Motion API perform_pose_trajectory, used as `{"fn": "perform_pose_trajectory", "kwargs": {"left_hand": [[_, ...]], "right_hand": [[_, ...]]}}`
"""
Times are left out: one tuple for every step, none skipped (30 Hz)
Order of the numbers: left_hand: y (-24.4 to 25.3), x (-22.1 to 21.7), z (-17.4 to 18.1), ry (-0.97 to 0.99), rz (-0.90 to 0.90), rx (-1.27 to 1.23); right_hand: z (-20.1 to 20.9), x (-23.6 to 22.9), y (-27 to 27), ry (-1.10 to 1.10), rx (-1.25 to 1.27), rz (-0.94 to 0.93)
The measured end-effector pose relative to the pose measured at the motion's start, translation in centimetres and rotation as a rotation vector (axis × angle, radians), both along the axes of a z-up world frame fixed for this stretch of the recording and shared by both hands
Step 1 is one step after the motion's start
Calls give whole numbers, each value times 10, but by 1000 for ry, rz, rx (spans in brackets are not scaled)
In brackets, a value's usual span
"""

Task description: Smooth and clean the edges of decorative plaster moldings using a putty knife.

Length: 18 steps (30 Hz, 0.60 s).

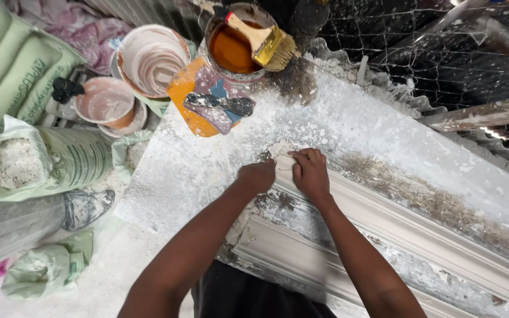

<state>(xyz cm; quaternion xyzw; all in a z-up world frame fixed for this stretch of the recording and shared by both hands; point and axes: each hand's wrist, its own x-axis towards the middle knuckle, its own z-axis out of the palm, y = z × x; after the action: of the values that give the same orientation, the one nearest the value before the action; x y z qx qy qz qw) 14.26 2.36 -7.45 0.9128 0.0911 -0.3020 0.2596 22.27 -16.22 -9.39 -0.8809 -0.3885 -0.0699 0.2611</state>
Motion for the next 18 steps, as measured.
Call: {"fn": "perform_pose_trajectory", "kwargs": {"left_hand": [[8,-9,17,-7,-8,0],[17,-17,34,-4,-8,-18],[26,-27,49,6,-3,-35],[20,-38,54,5,-6,-34],[17,-46,60,-25,-15,3],[14,-54,65,-56,-24,41],[9,-59,65,-46,-27,42],[3,-63,63,-84,-67,86],[-2,-64,62,-127,-105,129],[-5,-68,59,-121,-106,129],[-5,-67,56,-164,-124,164],[-6,-65,53,-207,-142,200],[-3,-64,62,-203,-141,200],[1,-62,71,-210,-216,232],[5,-61,80,-211,-292,265],[7,-56,81,-204,-292,265],[9,-52,82,-183,-302,230],[11,-47,82,-161,-311,194]], "right_hand": [[-1,0,0,-7,0,-8],[-2,1,0,-51,-4,-3],[-5,1,1,-90,-7,7],[-6,-1,-2,-90,-7,4],[-7,-1,-2,-89,4,10],[-9,0,-2,-89,15,17],[-3,-2,1,-79,16,14],[3,-3,3,-92,27,35],[9,-1,6,-108,38,57],[-5,-4,1,-103,39,56],[-18,-1,-3,-75,126,72],[-31,2,-7,-47,214,88],[-18,-2,-5,-44,215,88],[-6,-6,-4,-13,279,80],[5,-11,-1,23,346,72],[16,-13,3,30,347,71],[27,-14,6,82,394,64],[37,-15,9,134,440,55]]}}
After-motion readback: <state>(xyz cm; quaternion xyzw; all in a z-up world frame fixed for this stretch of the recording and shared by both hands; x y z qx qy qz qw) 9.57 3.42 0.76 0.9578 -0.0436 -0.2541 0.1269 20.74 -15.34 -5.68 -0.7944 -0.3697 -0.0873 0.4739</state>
